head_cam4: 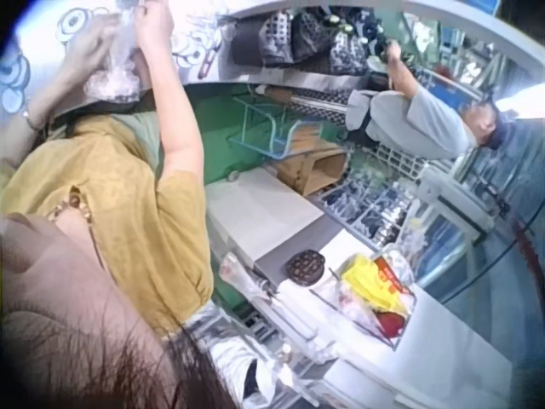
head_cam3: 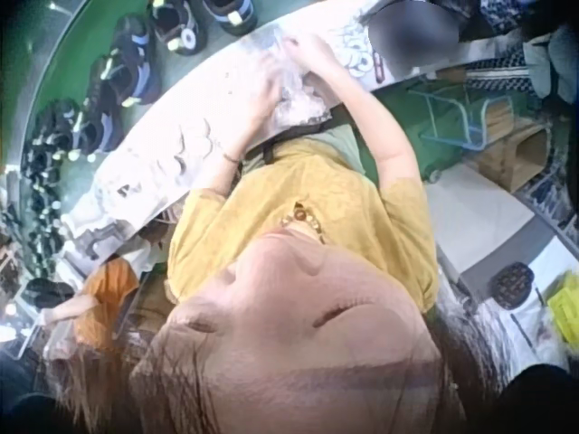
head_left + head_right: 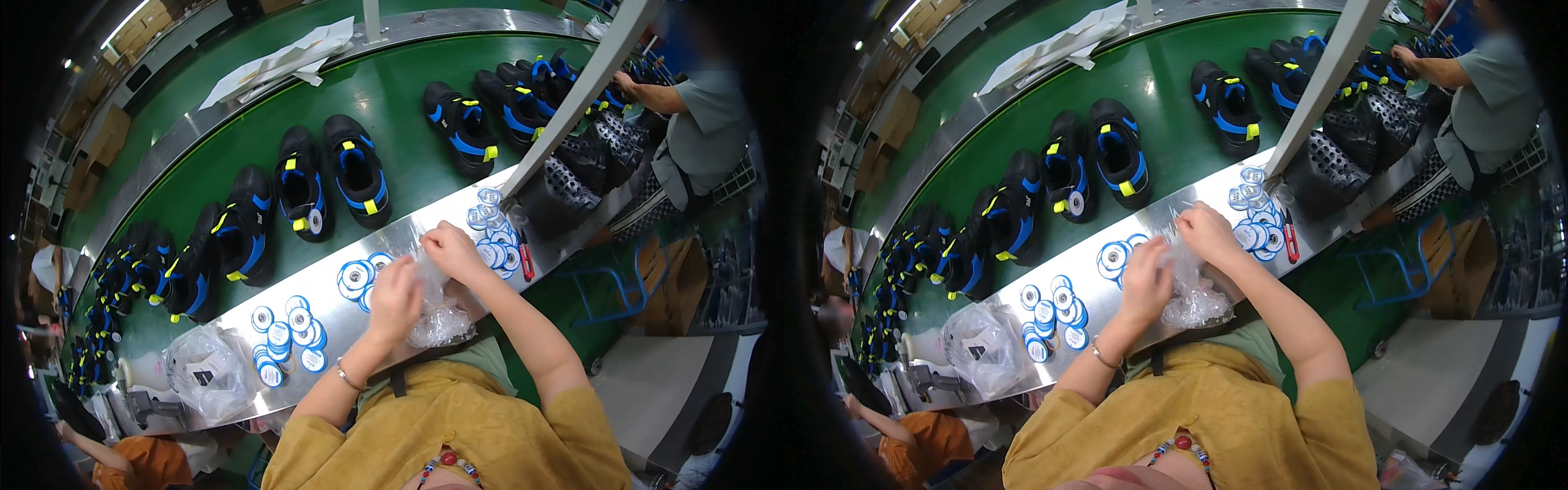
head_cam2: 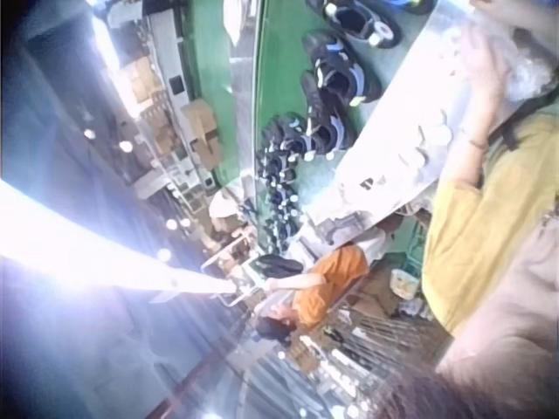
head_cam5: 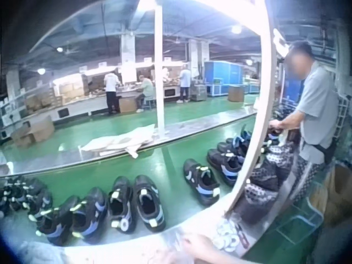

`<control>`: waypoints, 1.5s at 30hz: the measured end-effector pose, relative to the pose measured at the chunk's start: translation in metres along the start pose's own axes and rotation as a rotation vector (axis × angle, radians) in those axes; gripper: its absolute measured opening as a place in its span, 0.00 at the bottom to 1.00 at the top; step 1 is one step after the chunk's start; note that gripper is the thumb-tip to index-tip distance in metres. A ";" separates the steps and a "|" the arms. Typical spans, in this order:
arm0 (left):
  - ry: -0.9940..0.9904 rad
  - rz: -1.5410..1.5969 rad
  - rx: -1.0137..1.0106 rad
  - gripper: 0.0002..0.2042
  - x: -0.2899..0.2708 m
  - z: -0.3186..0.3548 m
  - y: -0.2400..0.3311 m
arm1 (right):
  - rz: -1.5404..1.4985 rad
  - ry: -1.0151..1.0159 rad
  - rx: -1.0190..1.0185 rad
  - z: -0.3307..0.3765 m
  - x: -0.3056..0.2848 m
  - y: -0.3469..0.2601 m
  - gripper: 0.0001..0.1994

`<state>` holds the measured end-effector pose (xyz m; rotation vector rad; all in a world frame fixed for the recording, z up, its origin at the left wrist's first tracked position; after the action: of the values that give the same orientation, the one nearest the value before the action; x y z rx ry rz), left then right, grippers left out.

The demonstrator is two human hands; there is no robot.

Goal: The person applies round stickers to the tongue of black and blue sneakers moving along a conveyor belt. The person picks each sticker, peels it, and presses it onto the shoe before the next pair arrives.

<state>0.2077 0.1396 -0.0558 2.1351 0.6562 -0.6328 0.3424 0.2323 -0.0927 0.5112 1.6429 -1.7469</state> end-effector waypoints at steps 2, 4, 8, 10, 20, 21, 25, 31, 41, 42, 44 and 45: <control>-0.055 -0.033 0.063 0.16 0.016 0.012 0.014 | -0.140 0.069 -0.049 0.004 -0.003 0.003 0.09; -0.110 -0.035 0.112 0.17 0.022 0.011 0.027 | -0.229 0.188 -0.155 0.006 -0.006 -0.001 0.07; -0.159 -0.052 0.137 0.17 0.031 0.008 0.027 | -0.285 0.247 -0.278 0.011 -0.010 -0.011 0.06; -0.181 -0.049 0.152 0.17 0.035 0.011 0.024 | -0.473 0.197 -0.211 0.006 -0.014 -0.014 0.06; -0.199 -0.052 0.137 0.16 0.040 0.006 0.022 | -1.099 0.038 -0.005 -0.019 -0.044 -0.031 0.11; -0.196 -0.059 0.149 0.16 0.040 0.005 0.022 | -1.124 0.076 -0.005 -0.022 -0.052 -0.030 0.12; -0.212 -0.088 0.183 0.17 0.036 0.002 0.022 | -1.187 0.165 -0.022 -0.022 -0.084 -0.040 0.12; -0.174 -0.064 0.191 0.15 0.011 -0.005 0.025 | -1.014 0.070 0.068 -0.017 -0.075 -0.026 0.13; 0.193 -0.186 -0.389 0.07 -0.085 -0.003 -0.052 | -0.865 -0.042 0.179 -0.010 -0.061 0.004 0.06; 0.135 -0.227 -0.338 0.07 -0.080 -0.003 -0.054 | -0.880 -0.061 0.179 -0.010 -0.058 0.000 0.06; 0.018 -0.306 -0.233 0.09 -0.066 -0.003 -0.057 | -0.833 -0.073 0.174 -0.010 -0.050 -0.006 0.06; -0.043 -0.292 -0.228 0.13 -0.060 -0.007 -0.061 | -0.808 -0.073 0.164 -0.013 -0.048 -0.007 0.05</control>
<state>0.1263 0.1643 -0.0475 1.8263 0.9781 -0.7208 0.3684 0.2551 -0.0558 -0.1963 1.7905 -2.4436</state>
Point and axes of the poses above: each hand's wrist, its own z-axis away from the middle knuckle, its own x-axis out of the palm, y = z × x, the point moved 4 cm from there along -z, towards the middle knuckle, and after that the axes turned 9 degrees about x, right-handed, at the moved point
